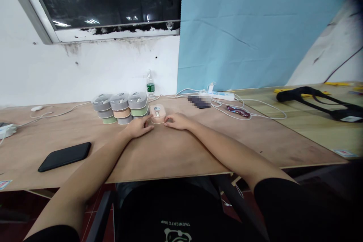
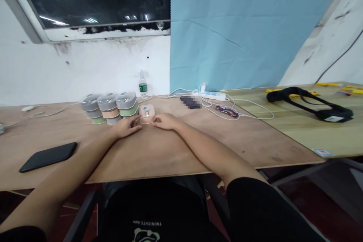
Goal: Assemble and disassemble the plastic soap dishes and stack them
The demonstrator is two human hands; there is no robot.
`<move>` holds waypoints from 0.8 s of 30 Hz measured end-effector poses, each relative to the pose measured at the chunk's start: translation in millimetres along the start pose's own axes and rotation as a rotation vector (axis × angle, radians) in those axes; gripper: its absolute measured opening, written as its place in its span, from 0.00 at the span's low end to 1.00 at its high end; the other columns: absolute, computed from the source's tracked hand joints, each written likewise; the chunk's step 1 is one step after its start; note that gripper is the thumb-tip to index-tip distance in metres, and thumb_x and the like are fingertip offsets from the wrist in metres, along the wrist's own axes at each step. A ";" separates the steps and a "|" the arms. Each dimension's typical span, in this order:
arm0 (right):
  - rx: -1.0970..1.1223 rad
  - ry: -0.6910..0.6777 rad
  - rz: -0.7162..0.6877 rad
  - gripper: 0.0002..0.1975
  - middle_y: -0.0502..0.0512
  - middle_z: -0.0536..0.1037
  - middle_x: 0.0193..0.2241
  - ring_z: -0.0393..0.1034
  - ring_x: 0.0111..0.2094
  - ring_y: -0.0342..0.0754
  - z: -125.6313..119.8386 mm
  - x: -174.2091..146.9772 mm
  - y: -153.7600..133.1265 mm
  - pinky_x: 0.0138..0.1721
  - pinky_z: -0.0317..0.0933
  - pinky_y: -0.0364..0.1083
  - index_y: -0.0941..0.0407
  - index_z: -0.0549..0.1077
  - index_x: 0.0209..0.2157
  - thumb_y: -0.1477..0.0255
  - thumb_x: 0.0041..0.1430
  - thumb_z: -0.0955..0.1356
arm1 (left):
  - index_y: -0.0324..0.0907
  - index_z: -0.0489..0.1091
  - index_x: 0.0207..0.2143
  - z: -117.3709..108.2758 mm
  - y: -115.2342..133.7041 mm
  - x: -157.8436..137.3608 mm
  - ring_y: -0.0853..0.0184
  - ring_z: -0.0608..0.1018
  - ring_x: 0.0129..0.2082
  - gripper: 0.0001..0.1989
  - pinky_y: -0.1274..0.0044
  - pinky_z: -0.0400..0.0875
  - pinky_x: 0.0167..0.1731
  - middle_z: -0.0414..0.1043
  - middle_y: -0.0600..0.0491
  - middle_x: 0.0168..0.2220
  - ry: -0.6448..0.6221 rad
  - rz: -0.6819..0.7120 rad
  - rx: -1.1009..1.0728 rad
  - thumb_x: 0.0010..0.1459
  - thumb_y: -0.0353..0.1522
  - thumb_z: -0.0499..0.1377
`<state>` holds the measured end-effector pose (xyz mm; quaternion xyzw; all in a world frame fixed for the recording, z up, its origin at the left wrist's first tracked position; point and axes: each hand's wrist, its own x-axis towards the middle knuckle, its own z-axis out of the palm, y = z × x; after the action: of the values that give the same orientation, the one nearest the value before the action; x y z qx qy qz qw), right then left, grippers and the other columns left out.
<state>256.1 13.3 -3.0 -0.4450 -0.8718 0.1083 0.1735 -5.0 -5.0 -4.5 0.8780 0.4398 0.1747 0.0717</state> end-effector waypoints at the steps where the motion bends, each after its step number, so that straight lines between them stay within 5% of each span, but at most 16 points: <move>1: -0.002 0.001 -0.003 0.14 0.52 0.79 0.35 0.69 0.33 0.45 -0.1 -0.1 -0.2 0.32 0.53 0.42 0.53 0.77 0.39 0.59 0.57 0.68 | 0.41 0.57 0.62 -0.2 0.2 -0.1 0.65 0.74 0.28 0.32 0.76 0.60 0.26 0.74 0.53 0.29 -0.001 0.000 0.000 0.59 0.45 0.53; 24: -0.005 0.013 -0.017 0.14 0.52 0.78 0.34 0.69 0.32 0.45 0.7 0.1 1.2 0.32 0.53 0.41 0.52 0.77 0.39 0.60 0.57 0.68 | 0.39 0.58 0.59 -0.6 -1.7 0.4 0.63 0.75 0.30 0.31 0.75 0.62 0.27 0.74 0.52 0.30 0.011 -0.024 0.000 0.58 0.46 0.53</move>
<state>256.7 14.0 -4.1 -0.4389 -0.8747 0.1017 0.1788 -6.3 -3.7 -4.3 0.8717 0.4507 0.1788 0.0714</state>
